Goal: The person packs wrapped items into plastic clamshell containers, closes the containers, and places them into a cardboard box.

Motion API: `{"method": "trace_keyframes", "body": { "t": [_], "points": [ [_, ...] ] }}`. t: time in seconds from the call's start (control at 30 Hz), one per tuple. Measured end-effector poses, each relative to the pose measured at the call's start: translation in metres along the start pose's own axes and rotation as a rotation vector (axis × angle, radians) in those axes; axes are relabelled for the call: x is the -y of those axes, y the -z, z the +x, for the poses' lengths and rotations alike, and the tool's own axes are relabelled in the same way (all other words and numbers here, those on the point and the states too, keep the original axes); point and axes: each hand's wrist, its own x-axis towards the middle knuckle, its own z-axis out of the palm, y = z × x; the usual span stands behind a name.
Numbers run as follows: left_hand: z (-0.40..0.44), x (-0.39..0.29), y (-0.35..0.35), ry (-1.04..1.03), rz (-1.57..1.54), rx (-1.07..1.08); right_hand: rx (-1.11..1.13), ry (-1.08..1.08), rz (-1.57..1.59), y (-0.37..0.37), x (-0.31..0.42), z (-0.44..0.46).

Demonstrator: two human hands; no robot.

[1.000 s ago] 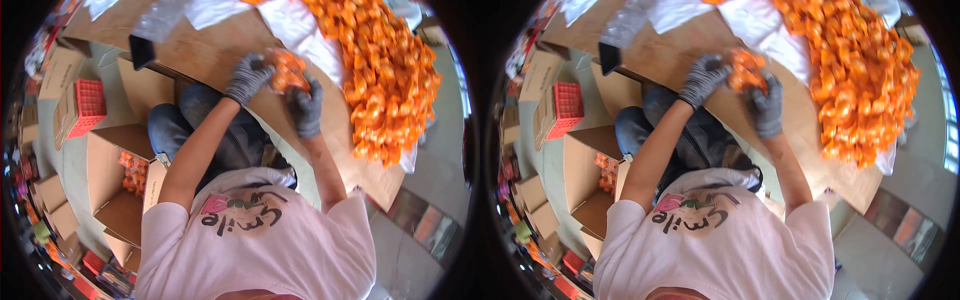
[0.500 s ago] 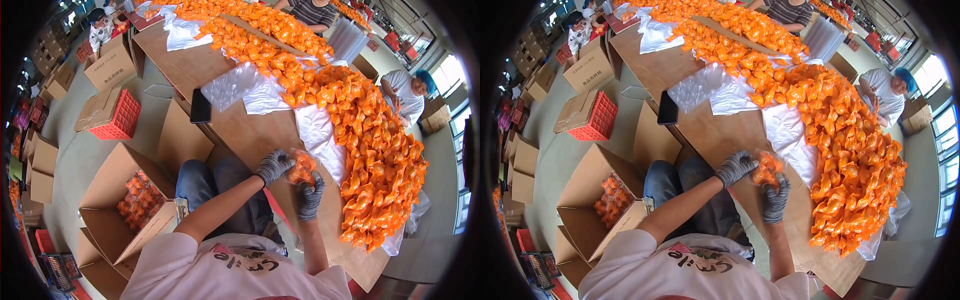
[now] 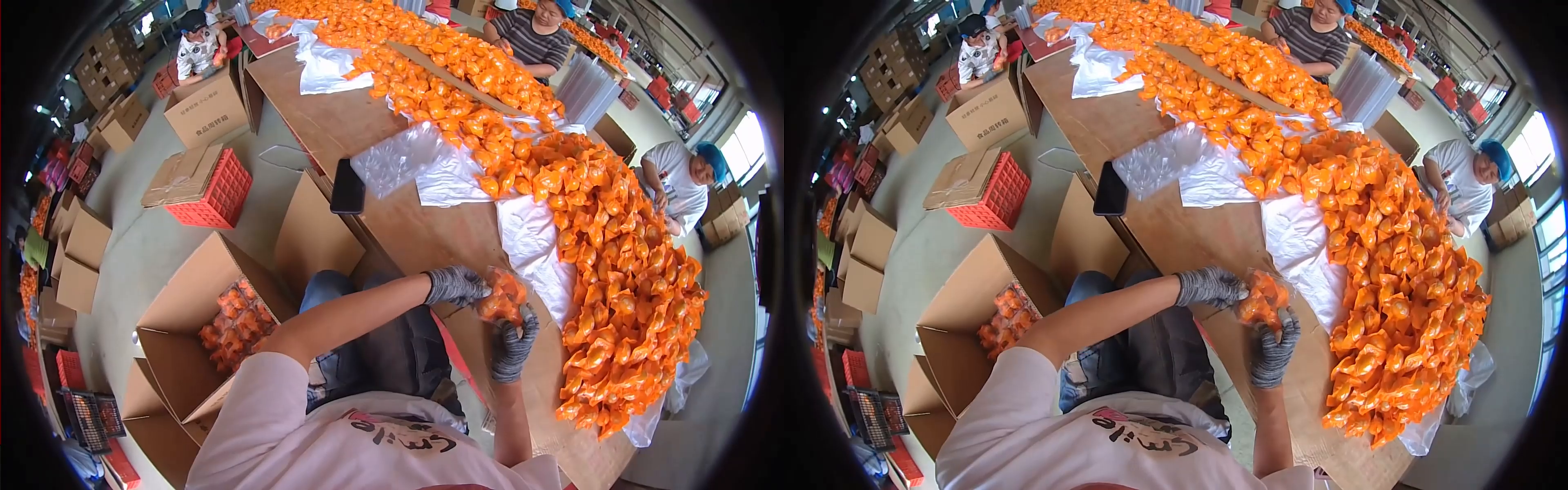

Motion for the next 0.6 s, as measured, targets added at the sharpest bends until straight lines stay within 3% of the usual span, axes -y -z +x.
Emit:
{"method": "trace_keyframes", "body": {
  "t": [0.03, 0.1, 0.13, 0.2, 0.3, 0.33, 0.43, 0.5, 0.6],
  "points": [
    [0.004, 0.000, 0.001, -0.049, 0.066, 0.005, 0.012, 0.079, -0.100, 0.000, -0.001, 0.001],
    [-0.003, -0.009, -0.002, -0.125, 0.233, 0.002, -0.009, -0.048, 0.017, -0.002, 0.001, 0.000],
    [0.010, 0.003, 0.002, -0.181, 0.171, 0.021, -0.013, -0.102, 0.052, -0.003, 0.002, -0.002],
    [0.010, 0.001, 0.001, -0.150, 0.169, -0.020, -0.035, -0.375, 0.282, -0.005, -0.002, 0.000],
    [0.017, 0.013, 0.008, -0.182, 0.083, 0.043, -0.061, -0.406, 0.365, -0.012, 0.000, -0.001],
    [0.014, 0.009, 0.007, -0.092, 0.085, -0.009, -0.068, -0.406, 0.363, -0.013, 0.000, 0.000],
    [0.004, 0.002, 0.001, -0.074, 0.053, -0.122, -0.043, -0.324, 0.202, -0.010, 0.002, 0.004],
    [0.006, 0.005, 0.000, -0.074, 0.038, -0.163, -0.003, -0.041, -0.113, -0.006, 0.006, 0.011],
    [0.010, 0.009, -0.004, -0.107, 0.099, -0.206, 0.017, 0.050, -0.223, 0.000, 0.004, 0.011]
  ]
}}
